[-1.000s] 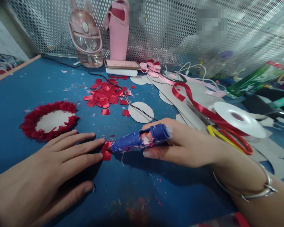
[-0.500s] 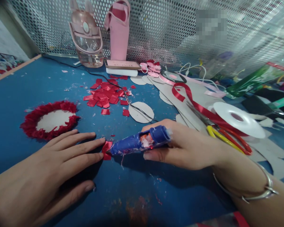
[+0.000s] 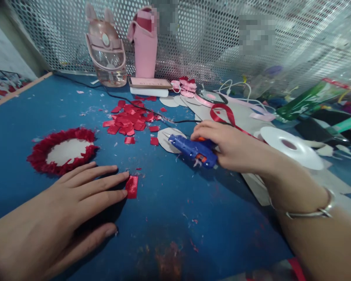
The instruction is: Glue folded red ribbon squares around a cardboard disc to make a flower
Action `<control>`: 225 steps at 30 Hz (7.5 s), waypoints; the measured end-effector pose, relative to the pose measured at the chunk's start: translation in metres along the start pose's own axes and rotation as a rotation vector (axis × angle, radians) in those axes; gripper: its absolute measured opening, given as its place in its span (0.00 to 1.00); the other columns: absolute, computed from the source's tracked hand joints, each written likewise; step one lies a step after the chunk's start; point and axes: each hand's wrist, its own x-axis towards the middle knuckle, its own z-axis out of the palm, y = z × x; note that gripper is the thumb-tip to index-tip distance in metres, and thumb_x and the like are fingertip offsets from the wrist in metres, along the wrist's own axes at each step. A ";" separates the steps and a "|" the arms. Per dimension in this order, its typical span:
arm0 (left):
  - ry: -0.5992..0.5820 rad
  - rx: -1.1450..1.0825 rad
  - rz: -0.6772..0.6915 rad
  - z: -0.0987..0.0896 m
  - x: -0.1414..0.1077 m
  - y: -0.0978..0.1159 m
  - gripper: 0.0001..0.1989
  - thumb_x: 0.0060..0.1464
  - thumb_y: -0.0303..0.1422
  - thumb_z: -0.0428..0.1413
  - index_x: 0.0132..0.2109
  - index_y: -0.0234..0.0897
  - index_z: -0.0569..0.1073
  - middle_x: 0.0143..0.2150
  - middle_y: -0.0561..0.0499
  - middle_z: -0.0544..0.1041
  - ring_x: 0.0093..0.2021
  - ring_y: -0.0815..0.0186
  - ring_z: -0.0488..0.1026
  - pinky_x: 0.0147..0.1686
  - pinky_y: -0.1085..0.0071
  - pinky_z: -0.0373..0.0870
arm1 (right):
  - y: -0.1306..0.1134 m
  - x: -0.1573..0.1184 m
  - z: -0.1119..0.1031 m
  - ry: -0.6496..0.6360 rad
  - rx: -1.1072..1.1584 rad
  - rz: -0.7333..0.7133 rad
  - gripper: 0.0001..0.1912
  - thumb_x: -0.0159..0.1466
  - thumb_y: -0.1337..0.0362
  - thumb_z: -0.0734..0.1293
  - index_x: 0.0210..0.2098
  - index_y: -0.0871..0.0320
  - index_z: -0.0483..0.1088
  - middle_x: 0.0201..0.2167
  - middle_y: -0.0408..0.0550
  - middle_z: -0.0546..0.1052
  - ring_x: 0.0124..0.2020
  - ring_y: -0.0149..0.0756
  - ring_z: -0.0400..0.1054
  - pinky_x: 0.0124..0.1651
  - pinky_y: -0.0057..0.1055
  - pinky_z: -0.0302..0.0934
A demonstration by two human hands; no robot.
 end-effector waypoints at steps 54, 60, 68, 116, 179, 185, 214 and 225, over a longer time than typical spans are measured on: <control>-0.006 -1.130 -0.745 -0.014 0.011 0.007 0.23 0.59 0.51 0.51 0.44 0.36 0.76 0.26 0.53 0.73 0.21 0.70 0.67 0.20 0.75 0.63 | -0.124 0.020 0.043 0.307 0.402 -0.446 0.06 0.70 0.71 0.59 0.37 0.58 0.65 0.31 0.45 0.70 0.33 0.30 0.64 0.38 0.27 0.63; -0.148 -1.310 -0.739 -0.017 0.011 0.001 0.18 0.55 0.48 0.58 0.29 0.36 0.76 0.19 0.58 0.63 0.18 0.75 0.56 0.15 0.79 0.50 | -0.129 0.021 0.044 0.335 0.457 -0.469 0.05 0.69 0.73 0.61 0.37 0.59 0.66 0.31 0.45 0.71 0.34 0.29 0.64 0.38 0.25 0.63; -0.081 -1.393 -0.830 -0.020 0.014 0.003 0.16 0.52 0.42 0.61 0.24 0.37 0.70 0.15 0.60 0.59 0.16 0.77 0.48 0.14 0.80 0.44 | -0.128 0.017 0.047 0.398 0.421 -0.385 0.18 0.62 0.76 0.63 0.51 0.58 0.63 0.38 0.47 0.72 0.35 0.30 0.65 0.37 0.27 0.66; 0.262 -1.222 -0.618 -0.010 0.009 0.013 0.24 0.53 0.32 0.60 0.55 0.43 0.63 0.32 0.59 0.74 0.32 0.71 0.70 0.31 0.77 0.67 | -0.153 0.016 0.051 0.313 1.015 -0.016 0.12 0.59 0.73 0.68 0.42 0.58 0.66 0.32 0.42 0.73 0.29 0.25 0.69 0.30 0.22 0.64; 0.094 -1.249 -0.628 -0.009 -0.001 0.033 0.11 0.57 0.41 0.53 0.39 0.37 0.73 0.25 0.58 0.66 0.24 0.72 0.60 0.23 0.76 0.60 | -0.159 0.020 0.039 0.445 1.216 0.253 0.11 0.59 0.72 0.71 0.38 0.51 0.71 0.28 0.37 0.74 0.29 0.23 0.70 0.31 0.16 0.67; 0.237 -1.346 -0.694 -0.008 0.008 0.025 0.10 0.53 0.39 0.60 0.38 0.37 0.74 0.26 0.58 0.69 0.24 0.73 0.62 0.22 0.80 0.62 | -0.166 0.019 0.040 0.380 1.187 0.247 0.11 0.59 0.72 0.70 0.39 0.52 0.70 0.28 0.36 0.74 0.28 0.20 0.70 0.31 0.14 0.66; 0.161 -1.471 -0.718 -0.007 0.003 0.015 0.09 0.51 0.40 0.65 0.32 0.39 0.79 0.25 0.57 0.72 0.25 0.75 0.65 0.25 0.79 0.62 | -0.145 0.023 0.027 0.326 0.611 -0.338 0.12 0.58 0.77 0.65 0.40 0.60 0.73 0.34 0.47 0.79 0.36 0.29 0.73 0.40 0.27 0.69; 0.084 -1.350 -0.695 -0.011 0.006 0.019 0.12 0.54 0.41 0.61 0.31 0.36 0.74 0.22 0.57 0.67 0.24 0.73 0.59 0.24 0.76 0.57 | -0.149 0.023 0.022 0.314 0.610 -0.339 0.09 0.59 0.75 0.66 0.34 0.55 0.73 0.30 0.44 0.80 0.32 0.29 0.75 0.36 0.25 0.70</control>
